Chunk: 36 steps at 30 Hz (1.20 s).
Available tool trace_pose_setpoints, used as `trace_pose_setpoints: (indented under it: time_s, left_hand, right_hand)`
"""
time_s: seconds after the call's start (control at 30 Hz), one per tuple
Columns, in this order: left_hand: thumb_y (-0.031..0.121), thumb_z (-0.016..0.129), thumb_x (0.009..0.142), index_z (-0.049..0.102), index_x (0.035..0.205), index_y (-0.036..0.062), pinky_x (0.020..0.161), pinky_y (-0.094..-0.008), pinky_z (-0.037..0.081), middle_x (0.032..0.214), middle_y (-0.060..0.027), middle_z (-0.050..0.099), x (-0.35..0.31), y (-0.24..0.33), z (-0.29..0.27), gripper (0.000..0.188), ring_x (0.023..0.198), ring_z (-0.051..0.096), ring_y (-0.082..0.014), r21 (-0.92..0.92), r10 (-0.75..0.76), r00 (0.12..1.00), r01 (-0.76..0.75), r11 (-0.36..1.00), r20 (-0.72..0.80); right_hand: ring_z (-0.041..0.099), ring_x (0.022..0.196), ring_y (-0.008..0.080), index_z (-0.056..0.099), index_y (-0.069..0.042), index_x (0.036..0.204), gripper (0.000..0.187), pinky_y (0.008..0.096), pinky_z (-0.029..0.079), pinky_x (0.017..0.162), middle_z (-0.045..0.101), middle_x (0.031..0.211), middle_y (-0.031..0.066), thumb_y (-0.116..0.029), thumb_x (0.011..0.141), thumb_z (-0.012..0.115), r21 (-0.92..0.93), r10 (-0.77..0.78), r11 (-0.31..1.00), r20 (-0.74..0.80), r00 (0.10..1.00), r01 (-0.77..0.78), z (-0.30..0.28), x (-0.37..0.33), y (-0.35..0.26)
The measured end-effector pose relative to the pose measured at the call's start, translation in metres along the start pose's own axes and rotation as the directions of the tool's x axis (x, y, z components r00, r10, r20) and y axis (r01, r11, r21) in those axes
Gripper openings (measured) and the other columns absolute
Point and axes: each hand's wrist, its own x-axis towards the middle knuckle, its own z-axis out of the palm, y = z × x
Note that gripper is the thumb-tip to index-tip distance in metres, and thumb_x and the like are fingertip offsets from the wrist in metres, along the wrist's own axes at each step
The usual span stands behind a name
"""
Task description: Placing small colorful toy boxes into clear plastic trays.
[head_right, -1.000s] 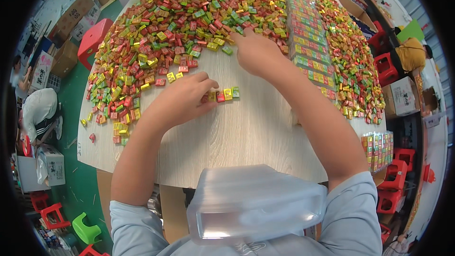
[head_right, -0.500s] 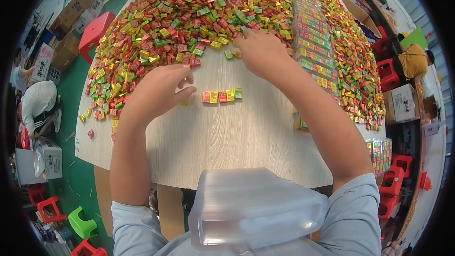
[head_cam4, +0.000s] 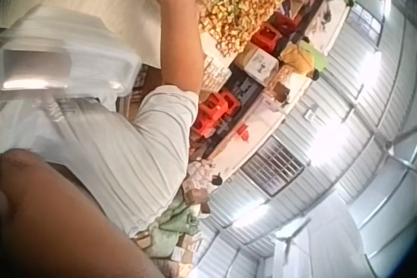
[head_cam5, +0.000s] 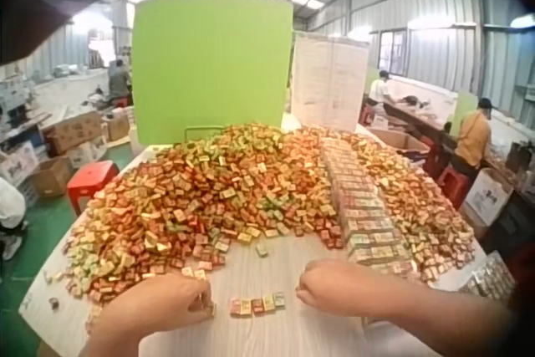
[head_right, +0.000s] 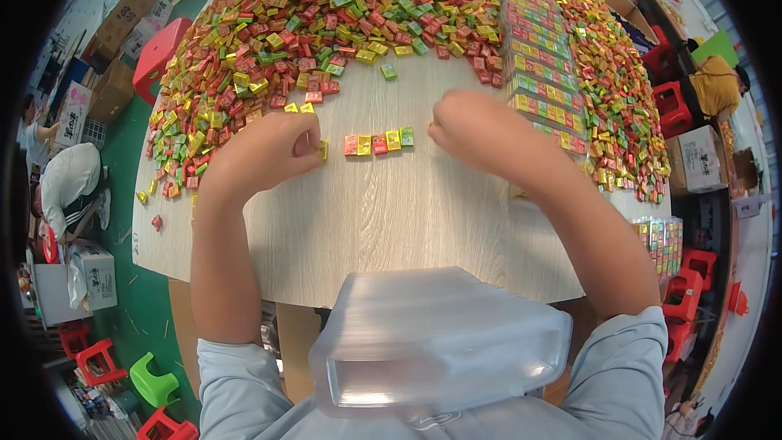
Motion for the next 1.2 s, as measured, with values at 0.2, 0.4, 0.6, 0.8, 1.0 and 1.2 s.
trace_pose_setpoints:
  time_s: [0.2,0.4,0.6,0.8,1.0,1.2]
  left_hand:
    - [0.014,0.081,0.086,0.064,0.094,0.0028,0.073,-0.0422,0.054,0.084,-0.0121,0.069,0.009,0.002,0.012,0.021,0.080,0.068,-0.0289,0.019,0.092,0.995,-0.091,0.996,-0.046]
    - [0.015,0.082,0.086,0.063,0.097,0.0033,0.073,-0.0423,0.052,0.084,-0.0117,0.068,0.008,0.016,0.010,0.025,0.080,0.066,-0.0288,0.021,0.086,0.996,-0.086,0.996,0.002]
    - [0.017,0.084,0.086,0.061,0.120,0.0046,0.081,-0.0416,0.054,0.105,-0.0133,0.067,0.007,0.017,0.018,0.042,0.092,0.068,-0.0305,0.057,0.076,0.994,-0.071,0.996,-0.081]
    - [0.015,0.082,0.088,0.063,0.125,0.0047,0.089,-0.0418,0.056,0.116,-0.0143,0.064,0.012,0.019,0.022,0.043,0.102,0.070,-0.0310,0.035,0.118,0.992,-0.117,0.993,-0.047]
    - [0.013,0.081,0.089,0.068,0.114,0.0041,0.088,-0.0419,0.056,0.110,-0.0140,0.065,0.013,0.021,0.024,0.030,0.099,0.069,-0.0316,0.019,0.147,0.988,-0.147,0.989,-0.050]
    - [0.015,0.082,0.088,0.069,0.110,0.0035,0.086,-0.0427,0.056,0.107,-0.0147,0.065,0.013,0.021,0.025,0.028,0.095,0.069,-0.0326,0.043,0.133,0.990,-0.131,0.990,-0.050]
  right_hand:
    - [0.068,0.100,0.0356,0.074,0.002,0.104,0.024,0.0449,0.053,0.090,0.070,0.107,0.0189,-0.019,0.100,0.063,0.256,0.013,0.966,0.019,1.000,-0.017,0.005,-0.011,-0.014]
    - [0.066,0.102,0.0363,0.066,0.002,0.112,0.023,0.0445,0.052,0.091,0.066,0.107,0.0184,-0.018,0.100,0.064,0.282,0.021,0.960,-0.077,0.997,0.002,0.022,-0.011,-0.018]
    - [0.065,0.106,0.0403,0.057,0.000,0.126,0.031,0.0473,0.053,0.094,0.057,0.125,0.0203,-0.010,0.098,0.064,0.336,0.057,0.942,-0.217,0.974,0.020,0.027,-0.013,-0.030]
    - [0.066,0.106,0.0406,0.060,-0.002,0.123,0.029,0.0470,0.054,0.093,0.056,0.124,0.0190,-0.008,0.095,0.065,0.322,-0.037,0.941,-0.201,0.979,0.101,0.039,0.001,-0.027]
    - [0.065,0.103,0.0401,0.061,-0.001,0.117,0.024,0.0467,0.054,0.092,0.058,0.116,0.0169,-0.007,0.094,0.066,0.322,-0.066,0.939,-0.185,0.981,0.124,0.039,-0.003,-0.028]
    - [0.065,0.104,0.0400,0.062,-0.001,0.119,0.030,0.0467,0.054,0.092,0.059,0.113,0.0178,-0.010,0.092,0.071,0.301,-0.067,0.943,-0.250,0.966,0.143,0.046,-0.010,-0.041]
